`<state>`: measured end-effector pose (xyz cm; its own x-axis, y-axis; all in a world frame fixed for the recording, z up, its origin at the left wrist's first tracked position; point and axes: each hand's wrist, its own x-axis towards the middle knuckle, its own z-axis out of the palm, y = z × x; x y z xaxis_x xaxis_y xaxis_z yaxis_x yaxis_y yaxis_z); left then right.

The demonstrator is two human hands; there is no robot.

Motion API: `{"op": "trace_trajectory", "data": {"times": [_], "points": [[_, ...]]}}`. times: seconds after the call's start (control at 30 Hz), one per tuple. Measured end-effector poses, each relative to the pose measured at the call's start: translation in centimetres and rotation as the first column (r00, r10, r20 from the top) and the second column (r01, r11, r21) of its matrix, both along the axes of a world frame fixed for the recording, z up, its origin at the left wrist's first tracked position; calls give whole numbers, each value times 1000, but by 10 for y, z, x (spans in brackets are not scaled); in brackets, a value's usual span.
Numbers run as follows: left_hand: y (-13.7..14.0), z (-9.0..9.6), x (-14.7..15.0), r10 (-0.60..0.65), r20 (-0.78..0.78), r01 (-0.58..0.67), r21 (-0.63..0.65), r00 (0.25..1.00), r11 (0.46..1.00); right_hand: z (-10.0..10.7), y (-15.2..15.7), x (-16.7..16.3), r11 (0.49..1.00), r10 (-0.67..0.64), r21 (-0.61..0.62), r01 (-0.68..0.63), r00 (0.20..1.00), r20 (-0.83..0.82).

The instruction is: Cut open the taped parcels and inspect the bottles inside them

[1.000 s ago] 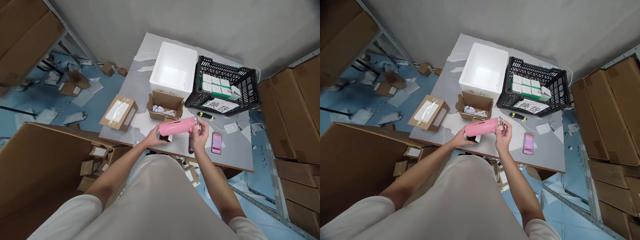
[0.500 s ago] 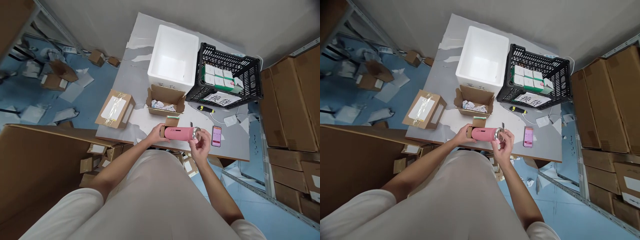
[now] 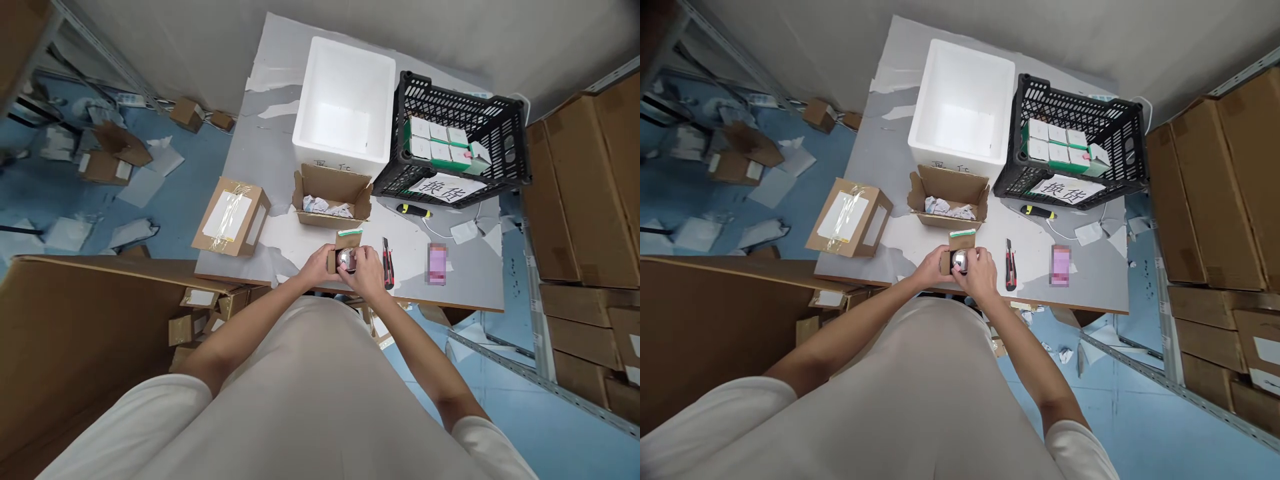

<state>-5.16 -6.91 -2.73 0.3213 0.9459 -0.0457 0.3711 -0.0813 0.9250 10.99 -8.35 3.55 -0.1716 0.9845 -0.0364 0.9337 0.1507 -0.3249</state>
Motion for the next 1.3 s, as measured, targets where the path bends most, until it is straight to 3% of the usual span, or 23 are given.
{"op": "trace_trajectory", "data": {"times": [0.13,0.27,0.43,0.6,0.7,0.77,0.83,0.9,1.0,1.07,1.17,1.23,1.3], "points": [[-1,-3,-2,4,-62,-3,21,998,1000,-7,4,-14,997,-73,-28,79,983,171],[1,-1,-3,-23,-88,24,14,996,1000,-4,8,-14,997,-27,-66,39,985,170],[1,-7,-1,-8,-55,10,29,998,1000,-10,7,7,993,84,-86,-86,996,-28],[-16,-23,4,142,100,-154,119,985,981,-21,-9,20,990,136,-7,-144,949,-285],[-28,-28,8,156,90,-173,220,984,960,-29,-16,25,992,115,10,-123,889,-443],[-32,-27,9,149,27,-151,291,988,945,-32,-10,31,999,34,-8,-46,820,-572],[-31,-25,9,117,-40,-97,329,992,939,-32,7,38,998,-62,-64,25,701,-710],[-25,-21,6,71,-83,-39,331,994,943,-28,31,43,992,-80,-120,-32,576,-814],[-15,-16,1,11,-102,23,319,995,947,-16,63,42,963,43,-98,-251,502,-864],[-9,-14,-3,-17,-92,44,301,996,953,-9,72,38,932,156,-66,-355,561,-813],[-5,-15,-4,5,2,-5,240,1000,971,-7,64,36,865,395,-18,-502,700,-595],[-5,-17,-3,35,94,-52,184,995,982,-12,52,40,796,562,33,-605,716,-414],[-5,-19,-1,43,159,-66,138,986,988,-19,43,46,752,643,69,-655,708,-292]]}}
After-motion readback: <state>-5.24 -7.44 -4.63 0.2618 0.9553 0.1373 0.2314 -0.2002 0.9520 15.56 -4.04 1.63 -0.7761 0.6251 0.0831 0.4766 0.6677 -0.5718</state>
